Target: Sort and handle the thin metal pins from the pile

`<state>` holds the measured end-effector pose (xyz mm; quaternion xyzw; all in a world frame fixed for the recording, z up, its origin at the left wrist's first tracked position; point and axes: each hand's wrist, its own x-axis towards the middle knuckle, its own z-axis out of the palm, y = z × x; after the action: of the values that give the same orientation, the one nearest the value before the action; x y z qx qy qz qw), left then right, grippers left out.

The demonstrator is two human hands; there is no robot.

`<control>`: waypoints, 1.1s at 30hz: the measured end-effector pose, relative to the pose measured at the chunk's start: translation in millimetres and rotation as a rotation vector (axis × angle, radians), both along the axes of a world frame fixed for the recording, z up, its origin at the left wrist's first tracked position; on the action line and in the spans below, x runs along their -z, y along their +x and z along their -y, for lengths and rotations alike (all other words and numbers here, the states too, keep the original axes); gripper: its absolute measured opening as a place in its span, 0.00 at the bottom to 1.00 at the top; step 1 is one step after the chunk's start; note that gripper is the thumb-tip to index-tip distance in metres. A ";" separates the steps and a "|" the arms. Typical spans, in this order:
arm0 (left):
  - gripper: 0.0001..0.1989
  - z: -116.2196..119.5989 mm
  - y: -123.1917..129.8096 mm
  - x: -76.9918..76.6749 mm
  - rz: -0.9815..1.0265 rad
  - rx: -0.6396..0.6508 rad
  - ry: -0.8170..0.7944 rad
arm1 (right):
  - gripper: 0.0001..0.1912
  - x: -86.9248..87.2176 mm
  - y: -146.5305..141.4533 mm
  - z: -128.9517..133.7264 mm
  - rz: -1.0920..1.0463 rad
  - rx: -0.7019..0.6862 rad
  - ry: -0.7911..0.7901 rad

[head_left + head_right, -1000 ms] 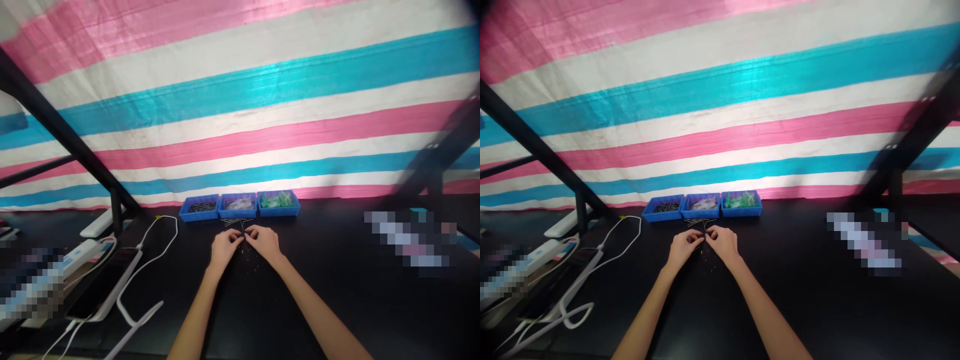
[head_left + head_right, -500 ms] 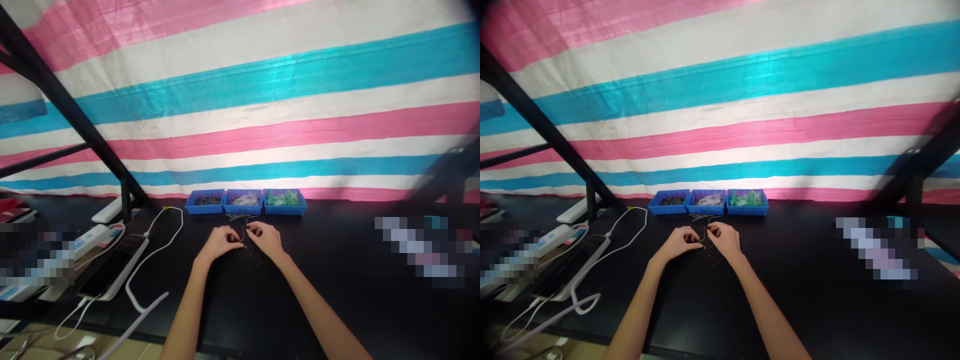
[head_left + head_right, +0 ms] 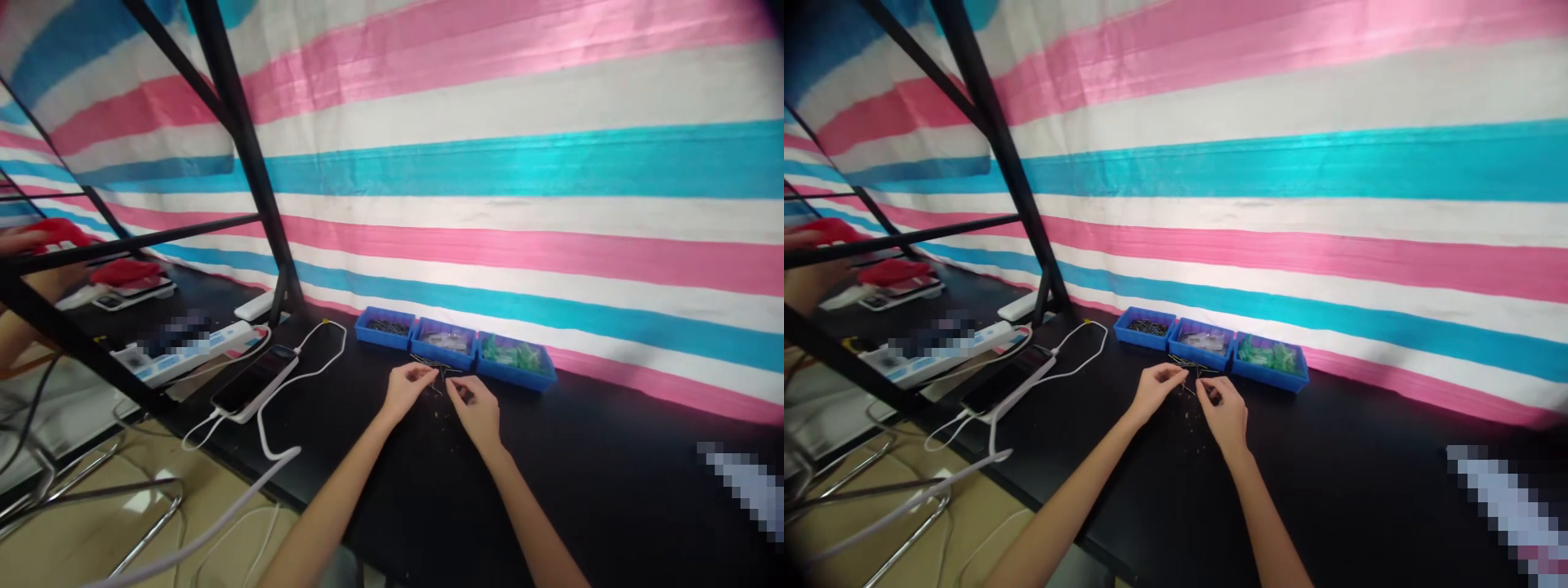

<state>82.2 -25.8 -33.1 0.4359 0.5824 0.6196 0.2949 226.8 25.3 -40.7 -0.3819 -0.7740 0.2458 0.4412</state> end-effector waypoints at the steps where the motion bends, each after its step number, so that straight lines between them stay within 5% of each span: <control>1: 0.16 0.0 1.3 -0.2 0.095 0.009 0.007 | 0.15 -0.7 -1.4 3.0 -0.012 -0.013 0.014; 8: 0.15 0.1 10.8 -1.3 0.214 0.084 0.030 | 0.14 4.4 -7.7 10.5 0.044 -0.108 0.062; 18: 0.12 -4.4 16.2 9.3 0.071 -0.002 0.099 | 0.15 9.9 -6.1 2.1 -0.040 -0.140 -0.005; 23: 0.13 -4.5 11.9 5.9 0.151 -0.048 0.082 | 0.14 8.2 -9.6 2.2 -0.232 -0.153 -0.134; 33: 0.15 2.7 13.3 4.9 0.167 0.057 0.068 | 0.15 10.1 -11.9 2.2 -0.293 -0.157 -0.199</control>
<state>95.5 -28.5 -38.0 0.4086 0.5220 0.6645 0.3449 214.9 23.2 -50.7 -0.3223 -0.7008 0.4078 0.4886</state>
